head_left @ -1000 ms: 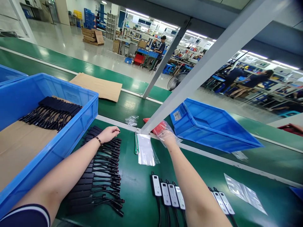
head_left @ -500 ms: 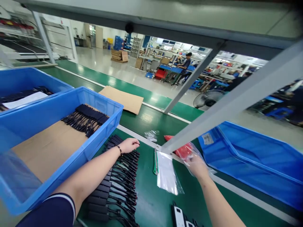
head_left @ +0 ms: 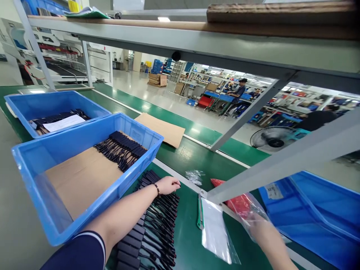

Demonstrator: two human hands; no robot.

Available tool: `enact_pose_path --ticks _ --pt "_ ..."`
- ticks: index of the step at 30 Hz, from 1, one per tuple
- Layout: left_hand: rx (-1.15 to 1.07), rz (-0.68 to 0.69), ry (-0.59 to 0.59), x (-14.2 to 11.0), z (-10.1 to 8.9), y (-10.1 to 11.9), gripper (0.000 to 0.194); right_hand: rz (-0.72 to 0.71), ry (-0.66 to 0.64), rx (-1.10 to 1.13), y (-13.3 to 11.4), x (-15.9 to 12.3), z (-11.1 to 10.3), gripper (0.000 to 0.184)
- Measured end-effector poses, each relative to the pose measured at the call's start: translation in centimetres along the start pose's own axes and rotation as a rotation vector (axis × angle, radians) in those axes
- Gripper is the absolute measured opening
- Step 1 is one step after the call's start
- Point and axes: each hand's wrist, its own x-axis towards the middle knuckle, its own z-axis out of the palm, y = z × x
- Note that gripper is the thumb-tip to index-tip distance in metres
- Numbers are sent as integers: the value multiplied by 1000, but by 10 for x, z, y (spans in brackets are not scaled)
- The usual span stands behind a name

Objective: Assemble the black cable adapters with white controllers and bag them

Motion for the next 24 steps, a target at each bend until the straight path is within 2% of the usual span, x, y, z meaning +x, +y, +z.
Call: enact_pose_path --ticks 2,4,6,8,10,12,15,17,19,24 --pt "-11 4 2 0 -1 1 25 39 -42 -23 9 -16 -9 20" --pt "-27 12 7 2 -2 2 26 89 25 -12 7 -34 -23 23" --pt "-43 18 12 4 -2 2 27 89 169 126 -14 -49 -35 27" --pt "-51 23 14 5 -3 3 27 8 234 432 -50 -57 -39 30" --pt "-50 29 10 6 -4 3 27 -76 117 757 -95 -57 -29 28" --pt "-45 37 8 6 -5 4 27 -83 -80 1034 -139 -52 -8 23" --pt "-42 52 14 6 -6 5 26 -83 -155 1114 -184 -42 29 20" --pt "-45 59 22 6 -6 5 25 -70 -161 1146 -198 -38 48 20" --pt "-51 62 29 6 -6 5 25 -51 -160 1173 -202 -37 59 20" --pt "-59 57 34 7 -6 6 24 -36 -187 1222 -200 -36 63 21"
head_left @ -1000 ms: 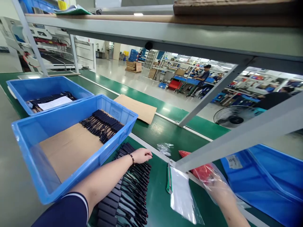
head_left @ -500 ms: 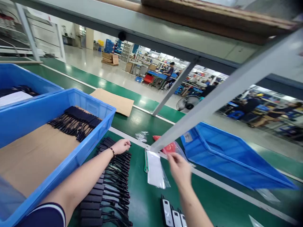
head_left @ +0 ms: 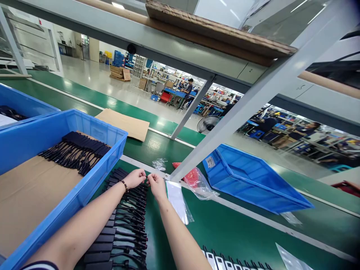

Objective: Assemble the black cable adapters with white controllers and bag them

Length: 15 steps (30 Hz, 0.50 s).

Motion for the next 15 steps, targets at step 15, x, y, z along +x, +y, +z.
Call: enact_pose_path --ticks 15 --pt "-57 -7 -16 1 1 -1 22 119 -159 73 -8 3 -5 19"
